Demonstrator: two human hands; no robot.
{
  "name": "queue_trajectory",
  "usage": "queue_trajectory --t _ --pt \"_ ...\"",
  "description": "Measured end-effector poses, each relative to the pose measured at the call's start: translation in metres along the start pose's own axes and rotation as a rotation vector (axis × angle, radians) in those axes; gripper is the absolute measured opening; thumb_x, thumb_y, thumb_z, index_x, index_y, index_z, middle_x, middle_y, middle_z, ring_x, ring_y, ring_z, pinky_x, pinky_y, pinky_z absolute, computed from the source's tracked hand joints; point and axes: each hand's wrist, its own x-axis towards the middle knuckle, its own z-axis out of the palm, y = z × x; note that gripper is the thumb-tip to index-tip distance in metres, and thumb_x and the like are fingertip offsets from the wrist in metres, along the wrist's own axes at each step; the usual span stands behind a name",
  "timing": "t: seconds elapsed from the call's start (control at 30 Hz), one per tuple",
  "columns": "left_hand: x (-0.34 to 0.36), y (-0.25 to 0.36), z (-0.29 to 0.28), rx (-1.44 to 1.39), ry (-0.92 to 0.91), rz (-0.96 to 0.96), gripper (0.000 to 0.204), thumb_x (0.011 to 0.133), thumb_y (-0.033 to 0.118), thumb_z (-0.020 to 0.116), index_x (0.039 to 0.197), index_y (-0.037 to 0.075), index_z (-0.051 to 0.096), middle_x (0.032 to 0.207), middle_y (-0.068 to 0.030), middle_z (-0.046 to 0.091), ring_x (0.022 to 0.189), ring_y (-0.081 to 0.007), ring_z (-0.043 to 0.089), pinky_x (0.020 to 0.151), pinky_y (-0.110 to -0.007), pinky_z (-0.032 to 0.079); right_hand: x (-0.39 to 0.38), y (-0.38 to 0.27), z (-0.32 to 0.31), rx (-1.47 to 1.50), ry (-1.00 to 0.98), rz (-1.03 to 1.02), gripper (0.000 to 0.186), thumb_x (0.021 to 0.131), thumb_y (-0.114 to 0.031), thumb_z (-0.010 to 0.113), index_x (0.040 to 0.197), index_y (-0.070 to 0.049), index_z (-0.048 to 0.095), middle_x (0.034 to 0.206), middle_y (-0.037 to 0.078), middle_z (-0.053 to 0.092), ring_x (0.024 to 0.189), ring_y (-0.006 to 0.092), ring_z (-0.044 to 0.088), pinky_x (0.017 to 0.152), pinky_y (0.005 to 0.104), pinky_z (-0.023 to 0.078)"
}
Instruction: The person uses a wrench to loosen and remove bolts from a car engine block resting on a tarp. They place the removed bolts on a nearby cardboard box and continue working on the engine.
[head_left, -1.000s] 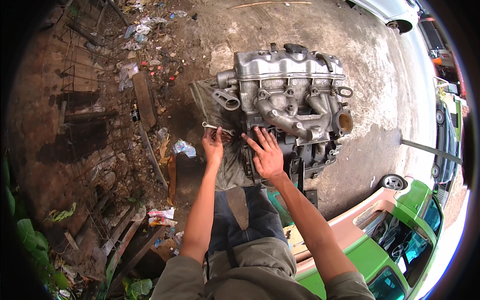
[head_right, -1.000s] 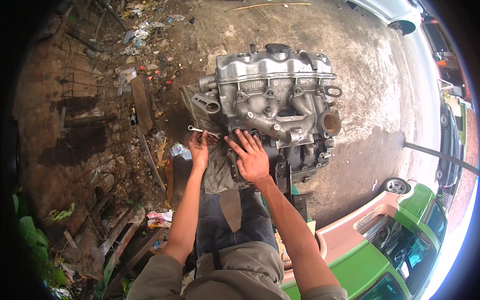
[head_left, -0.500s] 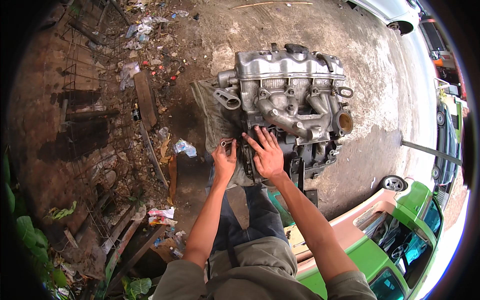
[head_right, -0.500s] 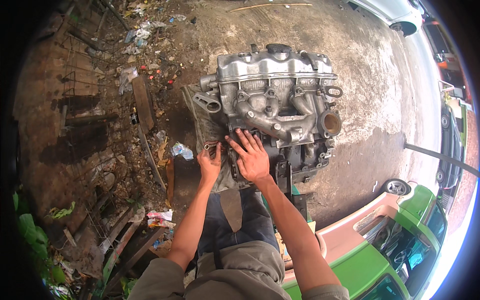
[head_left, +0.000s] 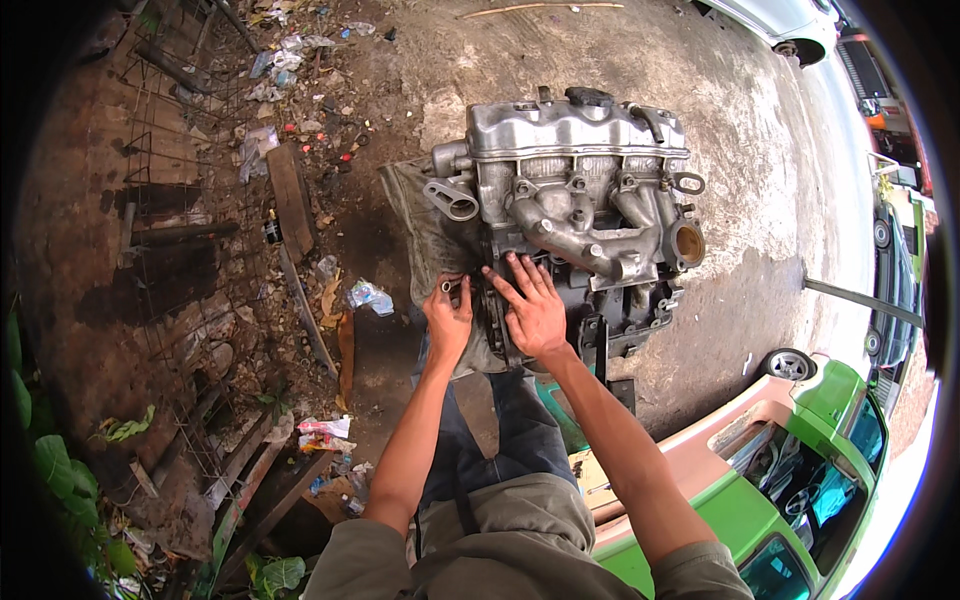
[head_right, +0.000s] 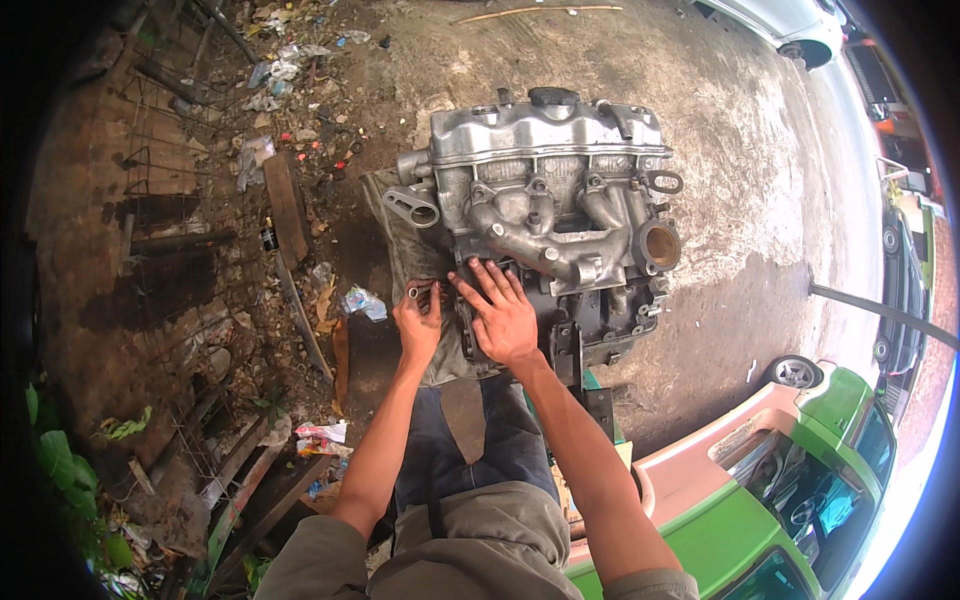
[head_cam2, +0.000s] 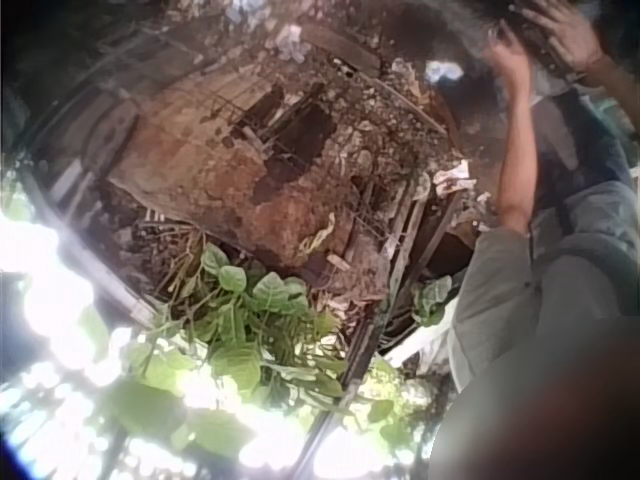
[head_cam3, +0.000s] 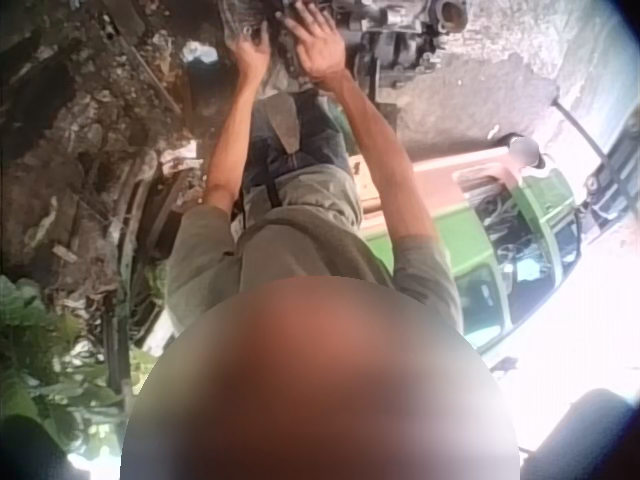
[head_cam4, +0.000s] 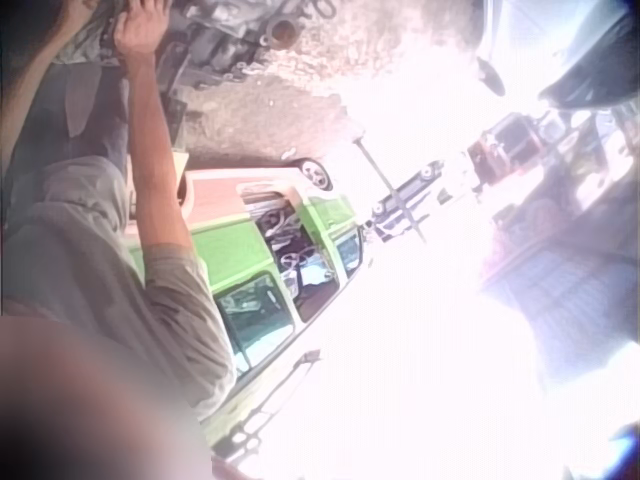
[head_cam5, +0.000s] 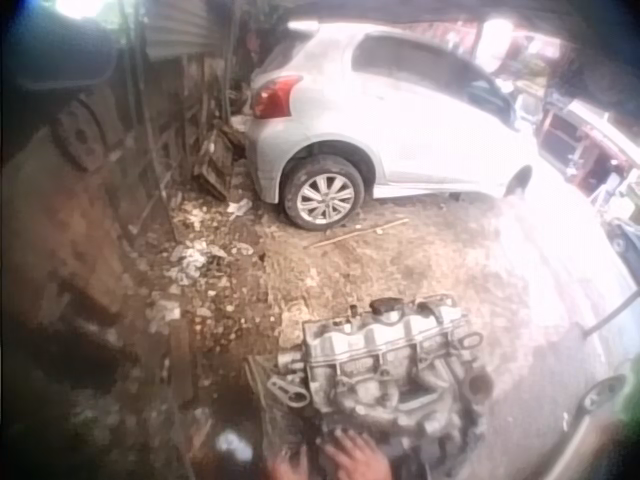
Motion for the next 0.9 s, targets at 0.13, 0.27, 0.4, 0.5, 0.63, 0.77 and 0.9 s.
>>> queue_trajectory --t 0.13,0.27,0.4,0.5,0.63,0.77,0.9 --pt "0.006 0.007 0.001 0.040 -0.010 -0.009 0.009 0.094 0.004 0.065 0.095 -0.005 0.062 0.079 -0.0200 0.069 0.069 -0.0301 0.072 0.059 -0.038 0.052 0.000 0.000 0.000 0.002 -0.002 0.001 0.079 0.078 -0.016 0.057 0.154 -0.031 0.040 0.160 0.008 0.036 0.145 0.0318 0.037 0.121 0.0492 0.028" --pt "0.016 0.019 -0.001 0.122 -0.084 -0.036 0.011 0.093 0.005 0.065 0.094 -0.006 0.061 0.076 -0.0229 0.067 0.069 -0.0363 0.070 0.059 -0.040 0.051 0.000 0.001 0.000 -0.005 -0.004 0.000 0.080 0.077 -0.017 0.058 0.154 -0.031 0.040 0.160 0.008 0.036 0.144 0.0318 0.038 0.121 0.0494 0.028" --pt "0.031 0.026 0.001 0.146 -0.157 -0.043 0.014 0.091 0.005 0.067 0.093 -0.006 0.059 0.074 -0.0251 0.066 0.070 -0.0417 0.068 0.059 -0.043 0.050 0.000 0.000 0.000 0.007 -0.008 0.004 0.080 0.077 -0.017 0.058 0.154 -0.030 0.040 0.160 0.008 0.036 0.144 0.0319 0.038 0.121 0.0494 0.028" --pt "0.044 0.023 0.006 0.105 -0.197 0.001 0.014 0.089 0.005 0.067 0.093 -0.006 0.059 0.073 -0.0254 0.066 0.069 -0.0423 0.068 0.058 -0.044 0.050 0.000 0.000 -0.001 0.005 -0.004 0.000 0.080 0.077 -0.017 0.058 0.154 -0.030 0.040 0.160 0.008 0.036 0.145 0.0320 0.037 0.121 0.0493 0.028" --pt "0.066 0.012 0.005 0.117 -0.288 -0.013 0.014 0.089 0.004 0.066 0.095 -0.006 0.060 0.069 -0.0233 0.066 0.064 -0.0384 0.069 0.057 -0.043 0.050 0.000 0.000 0.001 -0.010 -0.004 -0.001 0.080 0.077 -0.017 0.058 0.154 -0.030 0.041 0.160 0.008 0.036 0.144 0.0325 0.038 0.121 0.0495 0.028" --pt "0.075 0.004 -0.001 0.025 -0.460 -0.150 0.015 0.091 0.007 0.065 0.099 -0.006 0.060 0.067 -0.0197 0.066 0.061 -0.0326 0.069 0.055 -0.041 0.050 0.000 0.002 0.001 -0.007 -0.001 -0.002 0.079 0.078 -0.017 0.057 0.154 -0.031 0.041 0.160 0.008 0.037 0.144 0.0328 0.038 0.120 0.0499 0.028" --pt "0.080 -0.003 -0.006 0.053 -0.577 -0.208 0.019 0.096 0.011 0.061 0.104 -0.006 0.060 0.068 -0.0170 0.067 0.058 -0.0269 0.067 0.055 -0.040 0.049 0.000 0.001 0.001 0.010 0.010 0.001 0.078 0.078 -0.017 0.056 0.153 -0.031 0.041 0.160 0.008 0.037 0.144 0.0330 0.038 0.120 0.0502 0.028"
